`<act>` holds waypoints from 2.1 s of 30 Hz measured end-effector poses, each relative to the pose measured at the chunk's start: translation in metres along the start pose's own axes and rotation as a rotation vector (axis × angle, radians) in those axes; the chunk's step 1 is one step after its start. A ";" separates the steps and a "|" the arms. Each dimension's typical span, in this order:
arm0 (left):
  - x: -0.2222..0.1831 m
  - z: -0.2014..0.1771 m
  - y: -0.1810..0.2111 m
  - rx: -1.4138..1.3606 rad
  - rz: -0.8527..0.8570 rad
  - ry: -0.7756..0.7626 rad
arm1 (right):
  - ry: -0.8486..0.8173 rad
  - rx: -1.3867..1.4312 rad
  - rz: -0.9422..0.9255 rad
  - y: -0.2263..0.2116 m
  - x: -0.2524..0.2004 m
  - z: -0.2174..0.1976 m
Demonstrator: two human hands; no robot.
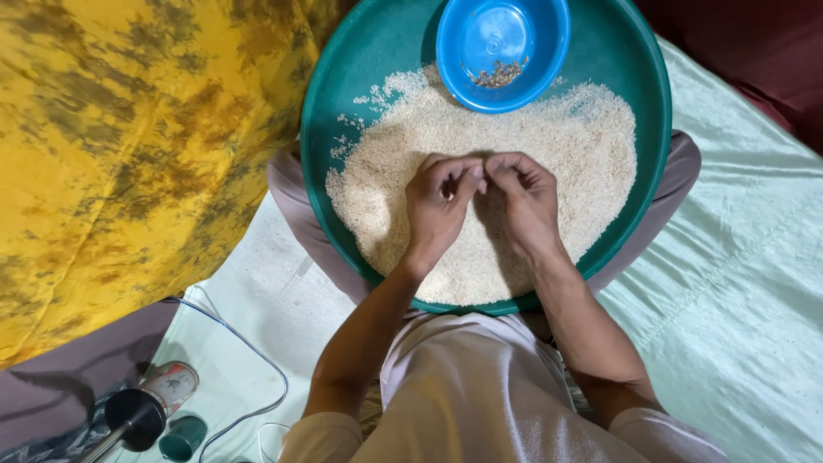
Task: The person sorts rice by hand, removing debris from the rice and placing it into a separate bowl, then shifting the rice in a basin to continue the process.
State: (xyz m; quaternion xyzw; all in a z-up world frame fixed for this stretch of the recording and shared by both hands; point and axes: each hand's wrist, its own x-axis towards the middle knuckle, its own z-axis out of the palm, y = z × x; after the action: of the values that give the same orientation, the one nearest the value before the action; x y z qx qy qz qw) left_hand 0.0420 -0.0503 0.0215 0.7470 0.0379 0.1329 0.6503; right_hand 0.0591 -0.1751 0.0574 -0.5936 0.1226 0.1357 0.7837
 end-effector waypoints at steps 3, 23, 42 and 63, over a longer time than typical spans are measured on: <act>0.043 0.021 -0.024 0.014 -0.022 0.032 | 0.115 0.083 -0.076 0.003 0.049 -0.005; -0.012 -0.051 0.045 0.281 -0.108 -0.103 | 0.069 -0.835 -0.057 -0.023 -0.024 -0.057; -0.014 -0.023 0.052 -0.106 -0.817 -0.169 | 0.135 -0.024 0.522 -0.009 -0.020 0.003; -0.032 -0.031 0.033 -0.737 -0.797 -0.013 | 0.140 0.169 0.470 -0.039 -0.042 -0.019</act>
State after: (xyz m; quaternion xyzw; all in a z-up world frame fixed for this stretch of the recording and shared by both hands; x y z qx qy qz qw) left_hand -0.0003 -0.0331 0.0532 0.3982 0.2650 -0.1240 0.8694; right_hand 0.0335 -0.2060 0.1024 -0.4892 0.3220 0.2618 0.7671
